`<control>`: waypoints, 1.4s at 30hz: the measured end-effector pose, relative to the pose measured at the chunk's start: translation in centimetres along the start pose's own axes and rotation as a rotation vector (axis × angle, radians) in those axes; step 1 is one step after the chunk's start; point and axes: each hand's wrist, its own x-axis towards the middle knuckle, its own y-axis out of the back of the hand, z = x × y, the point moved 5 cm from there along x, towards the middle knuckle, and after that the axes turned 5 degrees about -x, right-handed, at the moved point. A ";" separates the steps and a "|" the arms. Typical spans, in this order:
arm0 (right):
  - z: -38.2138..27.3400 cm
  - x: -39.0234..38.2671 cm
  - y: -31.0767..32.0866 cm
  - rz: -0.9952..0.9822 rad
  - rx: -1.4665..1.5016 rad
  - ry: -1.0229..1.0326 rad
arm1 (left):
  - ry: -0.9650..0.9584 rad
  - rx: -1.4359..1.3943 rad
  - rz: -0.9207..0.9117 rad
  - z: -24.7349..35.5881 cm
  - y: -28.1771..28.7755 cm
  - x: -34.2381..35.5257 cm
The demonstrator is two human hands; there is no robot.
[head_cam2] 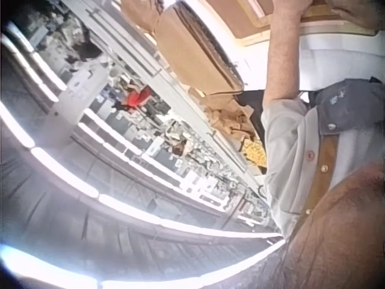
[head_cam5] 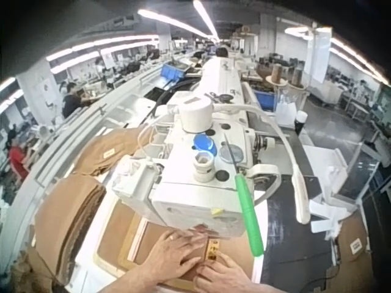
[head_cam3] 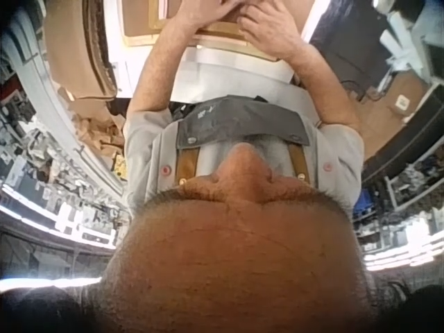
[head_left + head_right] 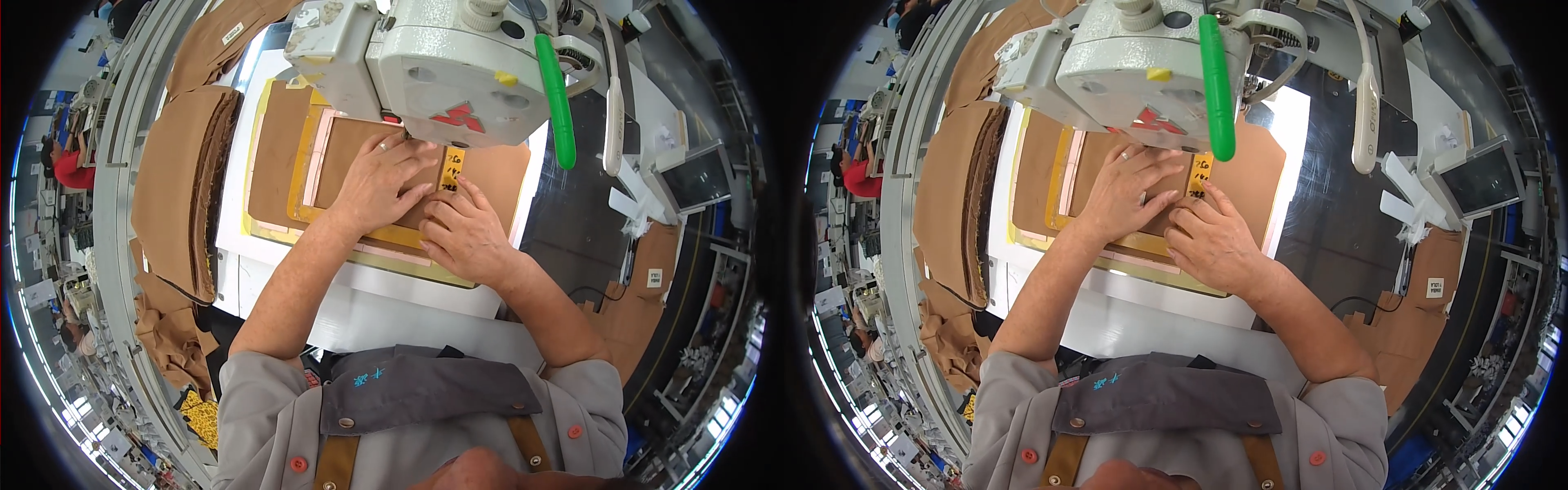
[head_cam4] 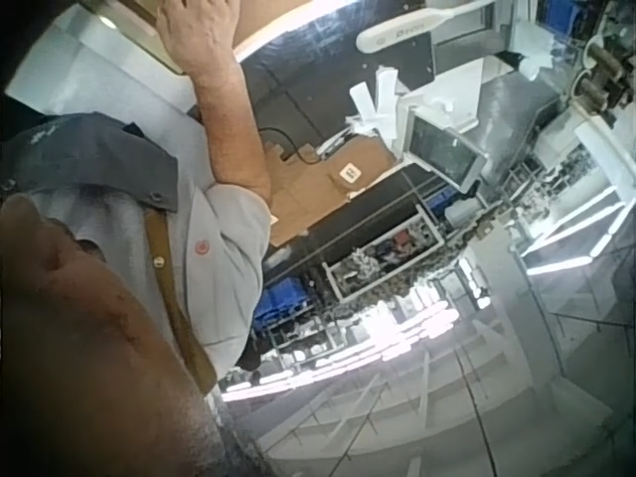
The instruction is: Operating an industrial sewing machine to stitch leather panels for bags.
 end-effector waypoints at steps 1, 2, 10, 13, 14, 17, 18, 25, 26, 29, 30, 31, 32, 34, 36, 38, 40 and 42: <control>0.1 0.0 -0.1 0.001 -0.002 0.000 | -0.054 0.063 -0.026 0.1 -0.1 -0.4; 0.2 -0.1 -0.2 -0.006 -0.001 0.006 | -0.110 0.126 -0.053 0.3 -0.3 -0.6; 0.3 -0.9 -0.7 0.070 0.020 0.010 | -0.040 0.068 0.006 1.0 -1.3 -0.2; 0.3 -1.1 -0.8 0.062 0.017 0.002 | -0.044 0.067 -0.006 0.9 -1.5 -0.1; 0.4 -1.1 -0.8 0.071 0.025 -0.007 | -0.046 0.066 -0.013 0.9 -1.6 -0.1; 0.5 -0.9 -0.8 0.088 0.030 -0.013 | -0.034 0.074 -0.037 0.9 -1.5 -0.1; 0.4 -1.0 -0.8 0.089 0.028 -0.008 | -0.036 0.073 -0.041 1.0 -1.5 -0.2; 0.5 -1.0 -0.9 0.103 0.048 -0.020 | -0.059 0.113 -0.009 1.3 -1.3 0.0; 0.6 -1.0 -0.9 0.100 0.049 -0.017 | -0.059 0.113 -0.006 1.3 -1.3 0.0; 0.6 -0.9 -0.8 0.101 0.044 -0.022 | -0.049 0.060 -0.009 1.1 -1.6 0.1; 0.8 -0.7 -0.6 0.108 0.039 -0.024 | -0.048 0.061 -0.007 0.9 -1.6 0.1; 0.8 -0.6 -0.6 0.108 0.039 -0.021 | -0.056 0.065 0.000 0.9 -1.6 0.2; 0.8 -0.6 -0.4 0.121 0.039 -0.029 | -0.064 0.069 0.007 0.9 -1.6 0.2; 1.1 -0.5 -0.3 0.136 0.038 -0.042 | -0.075 0.101 0.017 1.3 -1.4 0.4; 1.3 -0.5 0.0 0.195 0.029 -0.065 | -0.087 0.133 0.026 1.8 -1.2 0.5; 1.5 -0.5 0.0 0.194 0.018 -0.078 | -0.020 0.166 0.004 1.8 -1.1 0.6; 1.6 -0.4 -0.1 0.192 0.010 -0.087 | -0.010 0.163 -0.001 1.7 -1.2 0.5; 1.9 -0.3 -0.2 0.191 0.003 -0.107 | -0.002 0.158 -0.006 1.6 -1.3 0.6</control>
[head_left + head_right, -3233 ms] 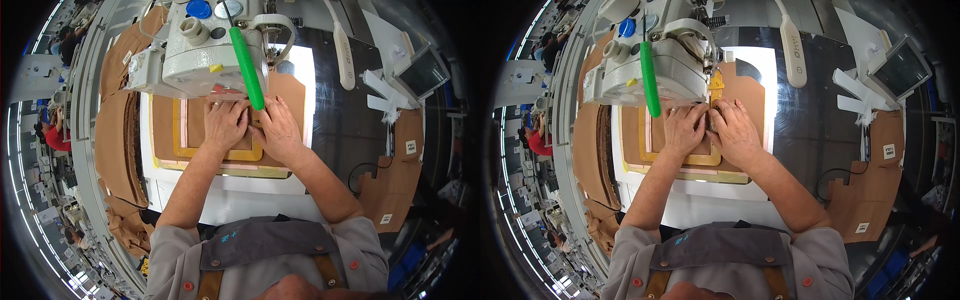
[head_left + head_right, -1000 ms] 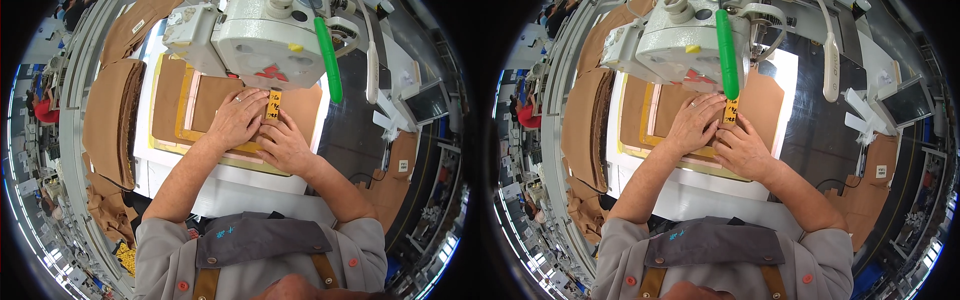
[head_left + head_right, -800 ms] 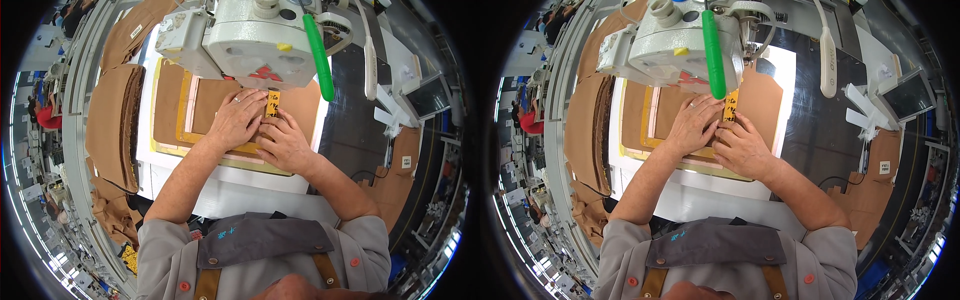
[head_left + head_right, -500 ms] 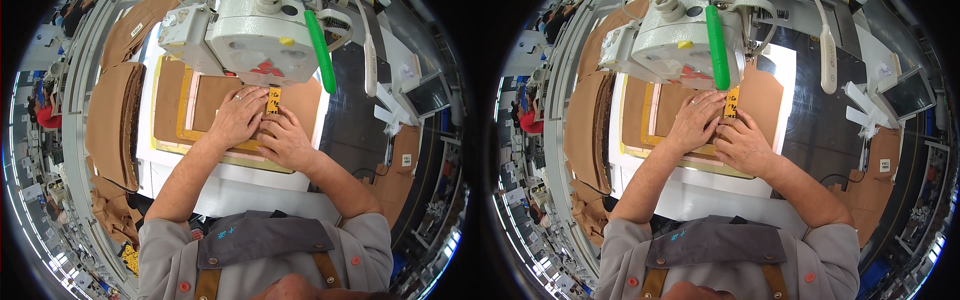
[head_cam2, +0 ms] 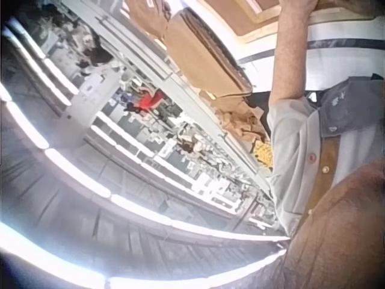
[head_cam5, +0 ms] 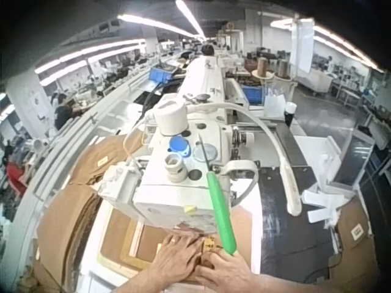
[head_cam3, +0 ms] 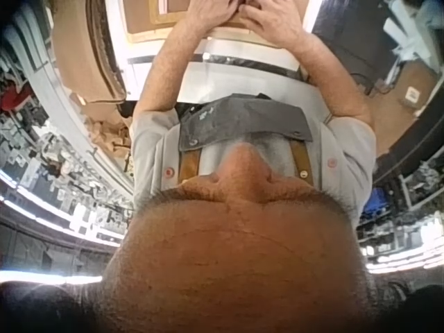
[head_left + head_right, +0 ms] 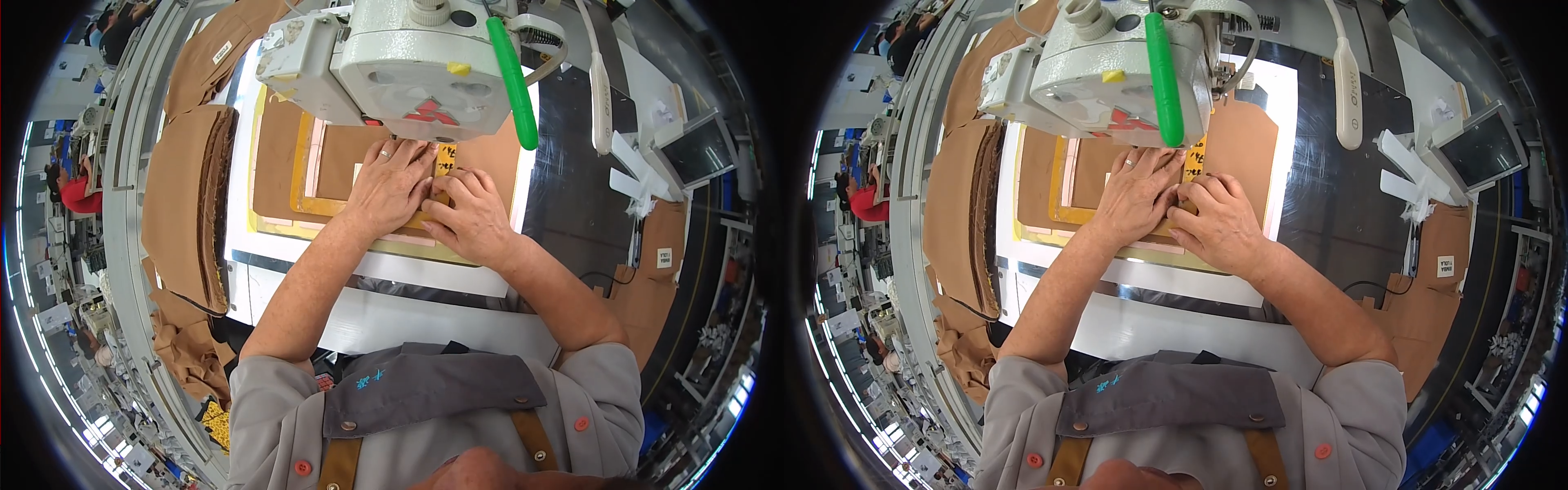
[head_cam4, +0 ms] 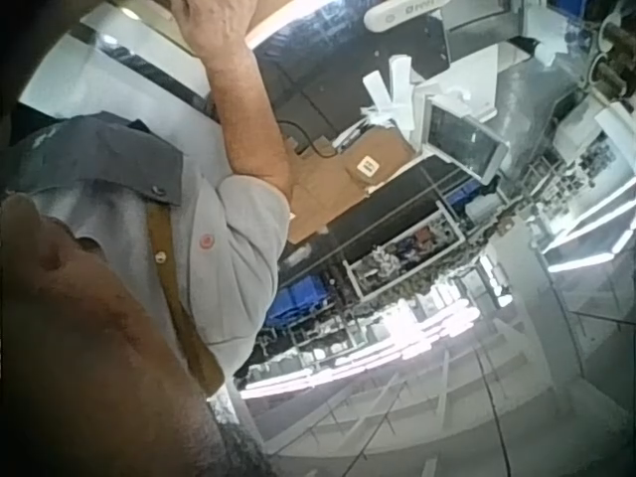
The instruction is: Operating an industrial sewing machine to stitch leather panels for bags.
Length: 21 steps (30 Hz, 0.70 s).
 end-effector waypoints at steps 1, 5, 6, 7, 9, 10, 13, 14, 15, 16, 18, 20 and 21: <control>0.1 0.1 0.0 0.001 -0.002 -0.004 | -0.005 0.007 -0.004 -0.1 -0.1 0.2; 0.8 0.4 0.0 0.017 -0.041 -0.012 | -0.038 -0.006 -0.076 -0.4 0.1 0.7; 0.9 0.5 0.0 0.025 -0.052 -0.011 | -0.040 -0.005 -0.078 -0.8 0.0 0.3; 1.1 0.6 0.0 0.027 -0.052 -0.013 | -0.067 -0.051 -0.030 -1.2 0.0 -0.1; 1.3 0.9 0.0 0.028 -0.063 -0.020 | -0.097 -0.096 0.014 -1.4 0.0 -0.4; 1.5 1.0 -0.1 0.031 -0.061 -0.025 | -0.107 -0.084 0.021 -1.2 0.1 -0.5; 2.1 1.1 0.0 0.038 -0.079 -0.026 | -0.114 -0.041 0.015 -0.7 0.5 -0.1; 2.3 1.2 -0.1 0.027 -0.087 -0.034 | -0.111 -0.013 0.007 -0.6 0.5 0.0; 2.4 1.3 -0.1 0.019 -0.095 -0.039 | -0.110 -0.008 0.006 -0.7 0.6 0.1; 2.6 1.5 -0.1 0.022 -0.093 -0.037 | -0.095 -0.006 -0.005 -0.9 0.5 0.2; 2.9 1.8 0.1 0.062 -0.092 -0.027 | -0.081 -0.001 -0.017 -0.9 0.5 0.4; 3.2 1.9 0.0 0.052 -0.087 -0.034 | -0.035 0.084 -0.019 -0.9 0.5 0.5; 3.4 1.8 0.1 0.037 -0.084 -0.040 | -0.036 0.083 -0.017 -0.8 0.5 0.5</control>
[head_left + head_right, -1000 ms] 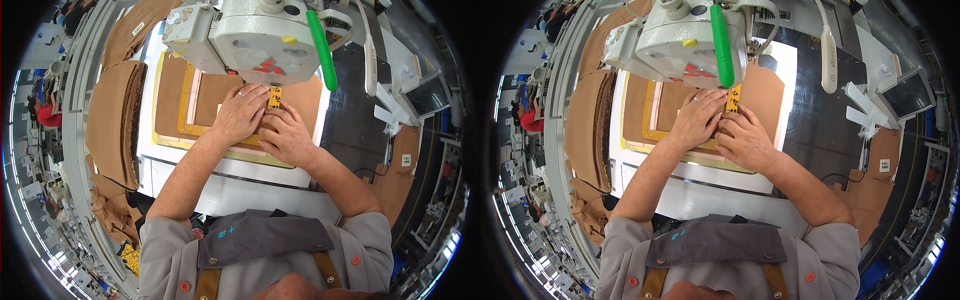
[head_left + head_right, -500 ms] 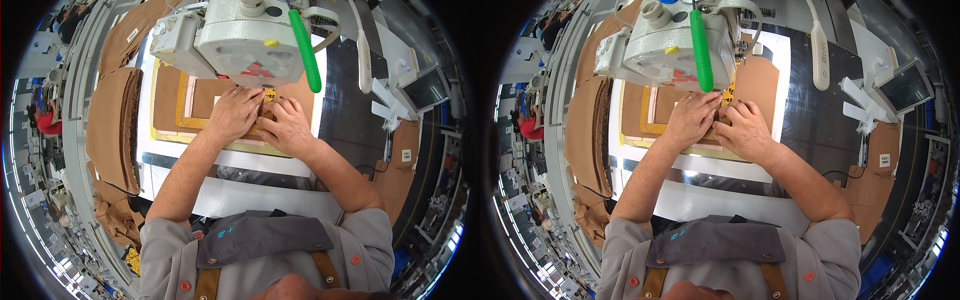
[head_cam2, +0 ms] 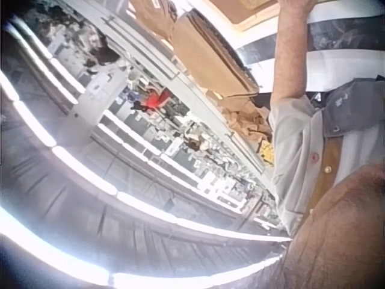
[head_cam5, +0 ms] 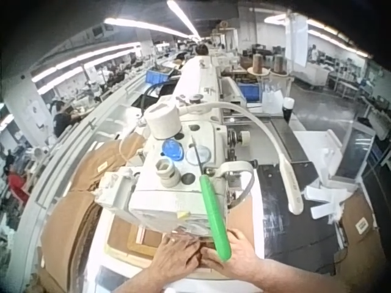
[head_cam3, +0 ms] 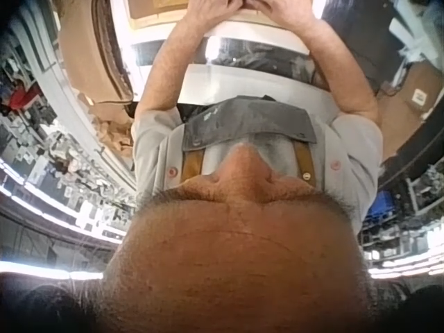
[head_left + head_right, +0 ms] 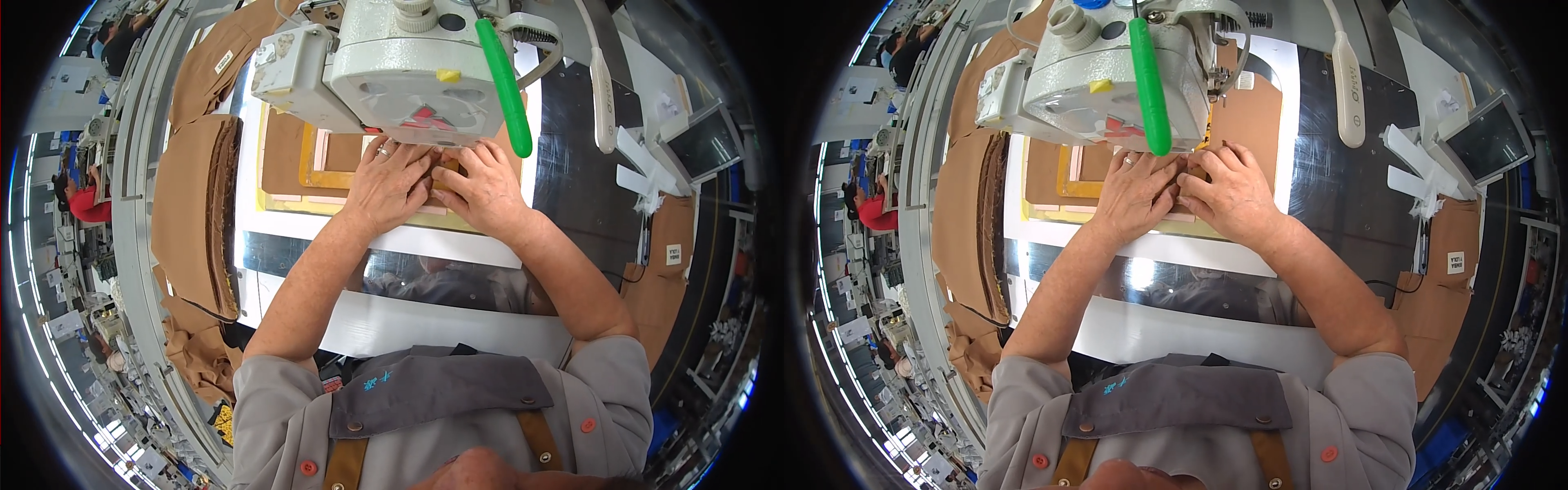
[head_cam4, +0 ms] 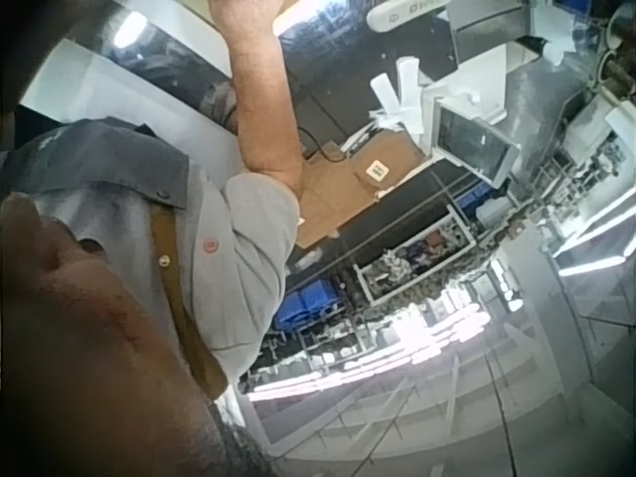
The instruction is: Operating an industrial sewing machine to stitch leather panels for bags.
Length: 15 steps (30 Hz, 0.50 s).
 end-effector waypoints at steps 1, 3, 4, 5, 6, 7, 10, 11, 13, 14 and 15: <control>0.0 0.1 0.1 -0.001 -0.013 0.008 | 0.005 0.008 0.006 0.0 0.1 0.0; 0.2 -0.1 0.1 -0.016 -0.038 0.005 | 0.007 0.016 0.012 -0.2 0.1 -0.3; 0.3 -0.2 0.0 -0.030 -0.060 0.002 | -0.016 -0.020 0.024 -0.4 0.2 -0.5; 0.4 -0.3 0.0 -0.028 -0.061 0.001 | -0.040 -0.056 0.037 -0.6 0.3 -0.8; 0.5 -0.3 0.0 -0.041 -0.067 -0.006 | -0.042 -0.060 0.034 -0.9 0.2 -1.0; 0.6 -0.2 -0.1 -0.053 -0.073 -0.012 | -0.045 -0.085 0.042 -1.2 0.2 -1.2; 1.1 -0.2 0.3 -0.080 -0.088 -0.006 | -0.023 -0.111 0.030 -1.2 0.0 -0.8; 1.3 -0.4 0.3 -0.081 -0.090 -0.009 | 0.004 -0.112 0.012 -1.3 -0.2 -0.6; 2.2 -0.6 0.4 -0.086 -0.014 -0.154 | 0.018 -0.103 -0.007 -1.6 -0.3 -0.3; 2.4 -0.5 0.5 -0.085 -0.015 -0.155 | 0.035 -0.094 -0.027 -1.8 -0.4 -0.2; 2.5 -0.2 0.7 -0.079 -0.031 -0.132 | 0.031 -0.096 -0.030 -1.8 -0.4 0.0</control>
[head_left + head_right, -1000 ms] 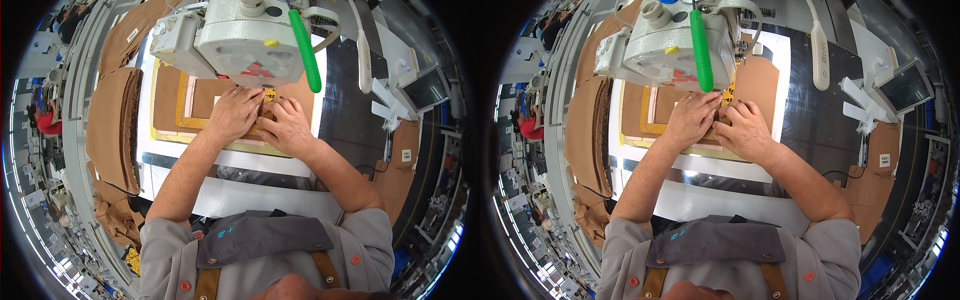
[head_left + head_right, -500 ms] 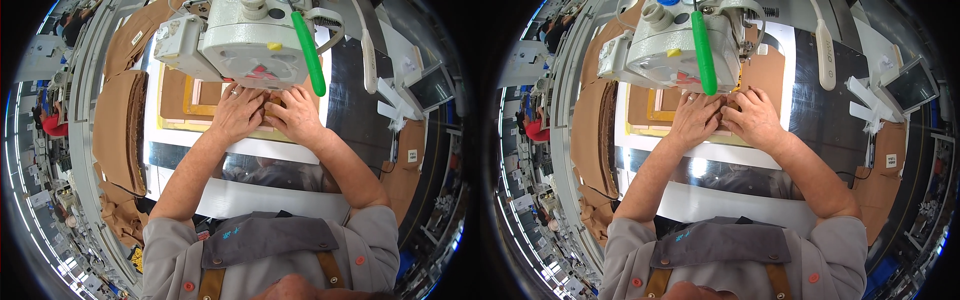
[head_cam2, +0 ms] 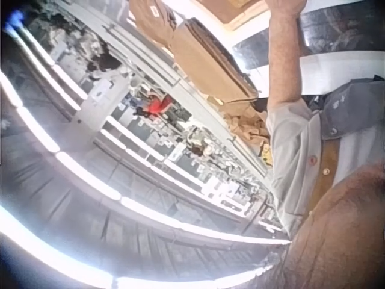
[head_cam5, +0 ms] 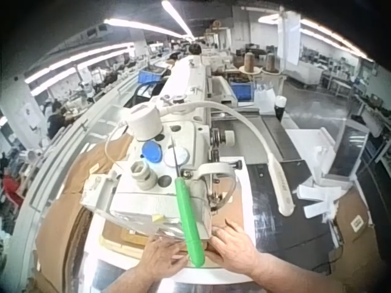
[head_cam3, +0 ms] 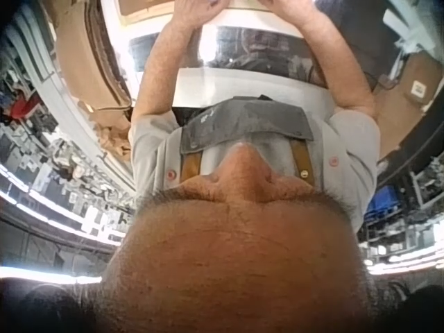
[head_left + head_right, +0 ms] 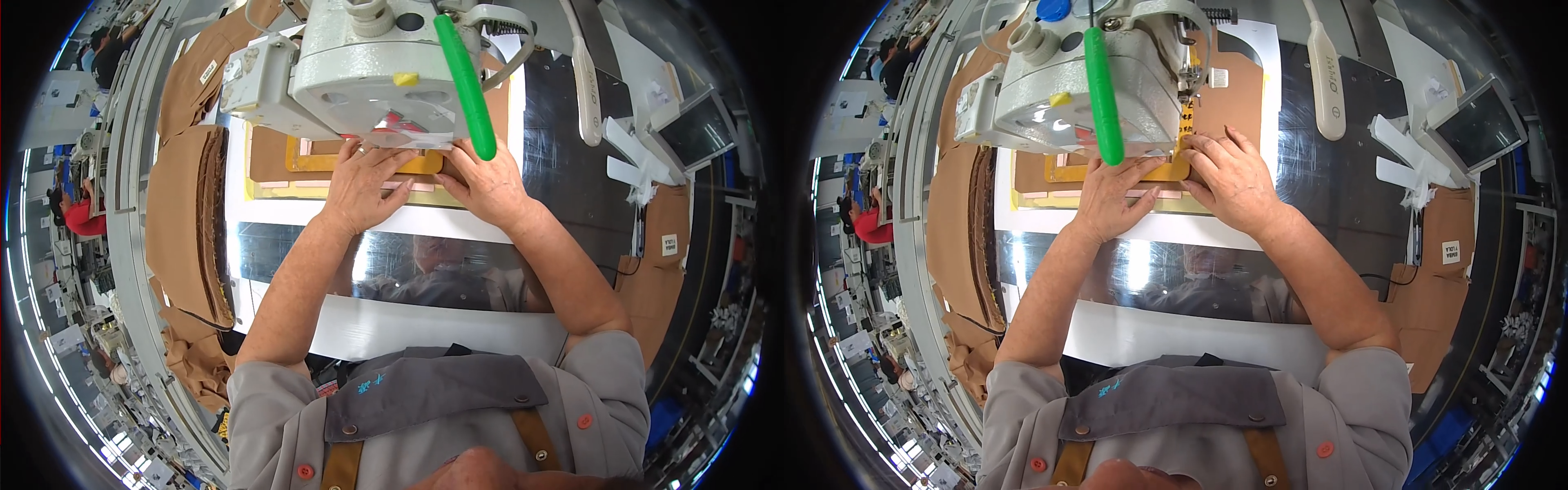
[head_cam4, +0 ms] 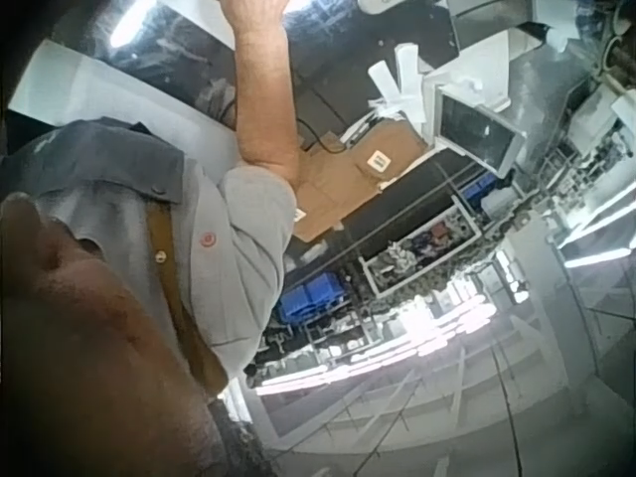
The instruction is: Operating an industrial sewing machine to stitch leather panels for bags.
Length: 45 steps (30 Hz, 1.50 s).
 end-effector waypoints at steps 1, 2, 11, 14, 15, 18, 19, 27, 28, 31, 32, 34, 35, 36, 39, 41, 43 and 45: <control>0.1 0.2 0.1 0.007 -0.016 0.023 | 0.002 0.004 0.017 0.0 0.1 0.2; 0.4 0.3 -0.1 0.007 -0.016 0.018 | 0.004 0.008 0.033 0.0 0.1 0.3; 1.3 0.7 -0.4 0.039 -0.144 -0.004 | 0.087 -0.031 -0.033 -0.9 -0.9 0.5; 1.1 0.6 -0.5 0.048 -0.169 -0.009 | -0.019 0.028 0.077 0.2 -0.2 -0.2; 0.9 0.5 -0.6 0.029 -0.160 -0.010 | -0.023 0.027 0.075 0.4 -0.4 -0.6; 0.8 0.3 -1.1 0.035 -0.175 -0.020 | 0.042 0.065 0.097 1.0 0.2 -3.2; 1.0 0.3 -1.3 0.055 -0.200 -0.031 | 0.081 0.056 0.100 1.4 0.6 -4.3; 0.6 -0.5 -1.3 0.065 -0.190 -0.022 | 0.306 0.197 0.157 0.5 1.4 -16.7; 0.3 -0.6 -1.4 0.064 -0.191 -0.027 | 0.367 0.215 0.206 0.0 1.2 -17.8; -0.5 -1.7 -0.5 0.097 -0.168 -0.088 | 0.488 0.267 0.321 -0.4 1.3 -19.2; -0.9 -2.3 0.0 0.103 -0.169 -0.082 | 0.500 0.273 0.324 -0.6 1.4 -19.1; -1.2 -4.0 1.3 0.125 -0.086 -0.149 | 0.528 0.285 0.320 -0.7 1.3 -19.3; -1.5 -4.9 1.8 0.129 -0.087 -0.138 | 0.532 0.288 0.331 -0.6 1.4 -19.5; -1.4 -5.9 2.3 0.114 -0.070 -0.157 | 0.523 0.284 0.335 -0.5 1.4 -19.3; -1.5 -8.7 3.1 0.103 -0.052 -0.192 | 0.511 0.266 0.344 -0.5 1.5 -19.3; -1.3 -10.5 3.4 0.106 -0.055 -0.209 | 0.507 0.248 0.350 -0.5 1.5 -19.3; -1.1 -12.2 3.8 0.106 -0.061 -0.233 | 0.503 0.258 0.332 -0.4 1.6 -19.3; -1.0 -13.4 4.5 0.101 -0.060 -0.258 | 0.497 0.255 0.338 -0.3 1.6 -19.3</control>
